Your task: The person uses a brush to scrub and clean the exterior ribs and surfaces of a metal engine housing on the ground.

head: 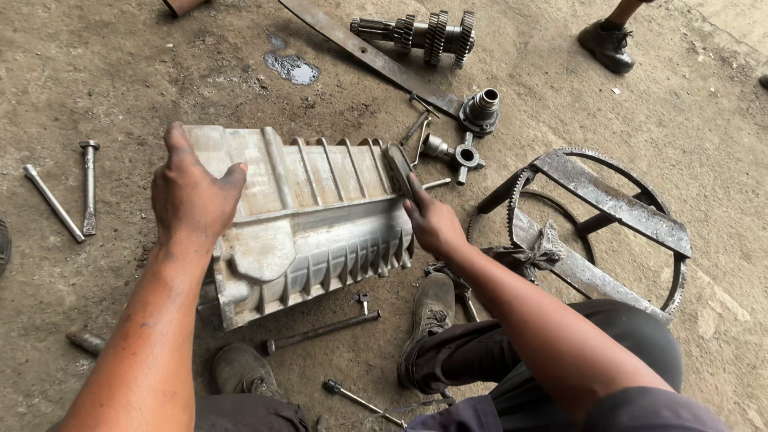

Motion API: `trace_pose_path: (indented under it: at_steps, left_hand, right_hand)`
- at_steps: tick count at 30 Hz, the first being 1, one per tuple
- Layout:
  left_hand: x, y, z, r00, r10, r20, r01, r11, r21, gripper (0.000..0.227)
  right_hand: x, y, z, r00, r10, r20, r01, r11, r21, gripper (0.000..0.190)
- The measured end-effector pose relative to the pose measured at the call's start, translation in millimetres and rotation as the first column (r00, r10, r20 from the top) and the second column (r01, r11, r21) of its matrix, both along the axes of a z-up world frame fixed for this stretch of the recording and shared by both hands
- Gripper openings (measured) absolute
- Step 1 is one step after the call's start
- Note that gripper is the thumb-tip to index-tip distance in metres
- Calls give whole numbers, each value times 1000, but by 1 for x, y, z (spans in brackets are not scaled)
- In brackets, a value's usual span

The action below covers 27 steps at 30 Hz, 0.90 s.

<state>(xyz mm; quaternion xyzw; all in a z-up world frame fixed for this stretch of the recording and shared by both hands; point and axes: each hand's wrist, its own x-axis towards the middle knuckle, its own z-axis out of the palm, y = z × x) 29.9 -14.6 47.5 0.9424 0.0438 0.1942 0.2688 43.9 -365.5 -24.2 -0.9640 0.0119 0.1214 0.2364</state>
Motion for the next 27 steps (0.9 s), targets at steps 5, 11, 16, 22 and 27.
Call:
trace_pose_path:
  at_steps: [5, 11, 16, 22, 27]
  left_hand:
    - [22, 4, 3, 998, 21, -67, -20, 1000, 12, 90]
    - [10, 26, -4, 993, -15, -116, 11, 999, -41, 96]
    - [0, 26, -7, 993, -30, -113, 27, 999, -28, 94]
    - [1, 25, -7, 994, -20, -105, 19, 1000, -19, 94]
    - [10, 27, -9, 996, -6, -86, 8, 1000, 27, 94]
  right_hand:
    - [49, 4, -12, 975, 60, 216, -70, 997, 38, 59]
    - [-58, 13, 6, 997, -66, -29, 69, 990, 125, 68]
    - [-11, 20, 0, 961, -138, -241, 141, 990, -4, 66]
    - [76, 24, -9, 997, -67, 47, 65, 997, 36, 61]
    - [-47, 11, 7, 998, -38, -56, 37, 999, -9, 70]
